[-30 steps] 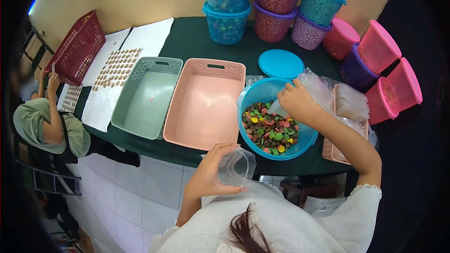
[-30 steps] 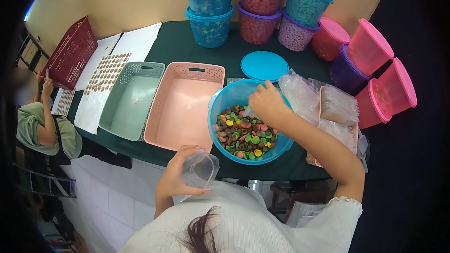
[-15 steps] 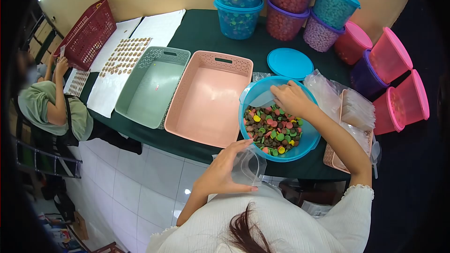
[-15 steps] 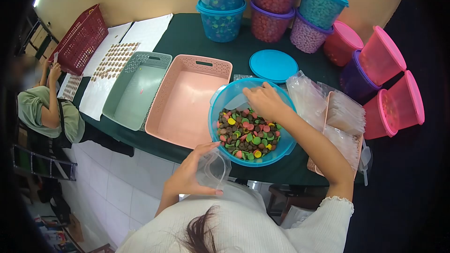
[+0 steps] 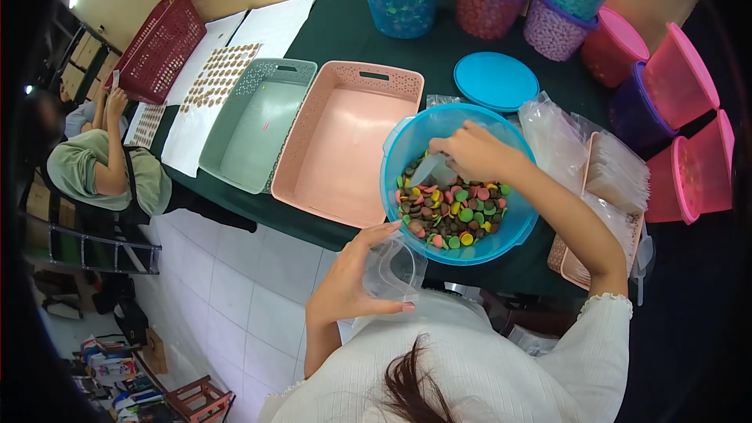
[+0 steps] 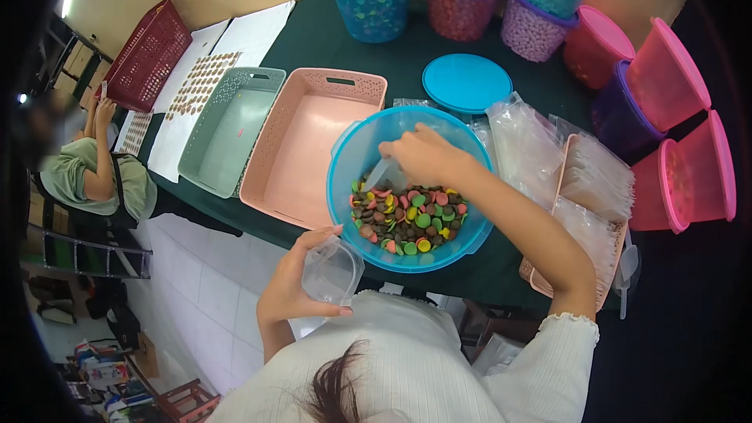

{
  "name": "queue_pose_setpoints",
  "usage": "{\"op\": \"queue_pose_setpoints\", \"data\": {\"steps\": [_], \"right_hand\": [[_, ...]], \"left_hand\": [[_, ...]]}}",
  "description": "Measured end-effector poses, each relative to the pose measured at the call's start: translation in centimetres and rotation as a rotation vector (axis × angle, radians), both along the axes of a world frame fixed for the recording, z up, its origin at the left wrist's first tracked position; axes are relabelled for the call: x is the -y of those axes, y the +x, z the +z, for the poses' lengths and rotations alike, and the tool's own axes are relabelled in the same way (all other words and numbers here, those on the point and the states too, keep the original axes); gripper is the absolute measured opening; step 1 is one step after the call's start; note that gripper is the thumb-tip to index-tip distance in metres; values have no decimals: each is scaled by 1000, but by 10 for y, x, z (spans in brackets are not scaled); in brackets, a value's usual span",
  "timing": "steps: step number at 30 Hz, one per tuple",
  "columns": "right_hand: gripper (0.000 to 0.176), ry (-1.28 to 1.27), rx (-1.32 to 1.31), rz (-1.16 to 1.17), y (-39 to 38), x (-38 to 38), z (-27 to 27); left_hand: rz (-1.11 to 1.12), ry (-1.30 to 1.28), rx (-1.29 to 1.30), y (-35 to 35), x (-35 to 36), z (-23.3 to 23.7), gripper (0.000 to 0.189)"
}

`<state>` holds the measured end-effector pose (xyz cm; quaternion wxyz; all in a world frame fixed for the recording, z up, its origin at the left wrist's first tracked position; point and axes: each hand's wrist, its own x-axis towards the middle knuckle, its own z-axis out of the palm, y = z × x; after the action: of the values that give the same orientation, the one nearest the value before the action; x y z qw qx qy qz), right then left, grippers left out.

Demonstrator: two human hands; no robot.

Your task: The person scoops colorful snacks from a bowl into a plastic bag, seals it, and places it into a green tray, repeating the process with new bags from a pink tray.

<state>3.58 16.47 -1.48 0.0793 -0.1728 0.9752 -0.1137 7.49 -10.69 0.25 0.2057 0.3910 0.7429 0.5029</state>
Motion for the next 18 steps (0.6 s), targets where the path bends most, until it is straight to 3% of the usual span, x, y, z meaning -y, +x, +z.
{"op": "queue_pose_setpoints", "data": {"steps": [4, 6, 8, 16, 18], "right_hand": [[28, -94, 303, -38, 7, 0, 3], [27, -95, 312, 5, 11, 1, 7], [24, -83, 583, 72, 12, 2, 11], [23, -179, 540, 29, 21, -21, 9], [24, -232, 488, -8, 27, -27, 17]], "left_hand": [[31, -8, -49, 4, -2, -2, 94], [59, -2, -14, 6, -2, -2, 94], [55, -6, -49, 6, -2, -4, 93], [-9, 12, -72, -2, 3, 2, 93], [-226, -63, -107, -13, 13, 13, 95]]}}
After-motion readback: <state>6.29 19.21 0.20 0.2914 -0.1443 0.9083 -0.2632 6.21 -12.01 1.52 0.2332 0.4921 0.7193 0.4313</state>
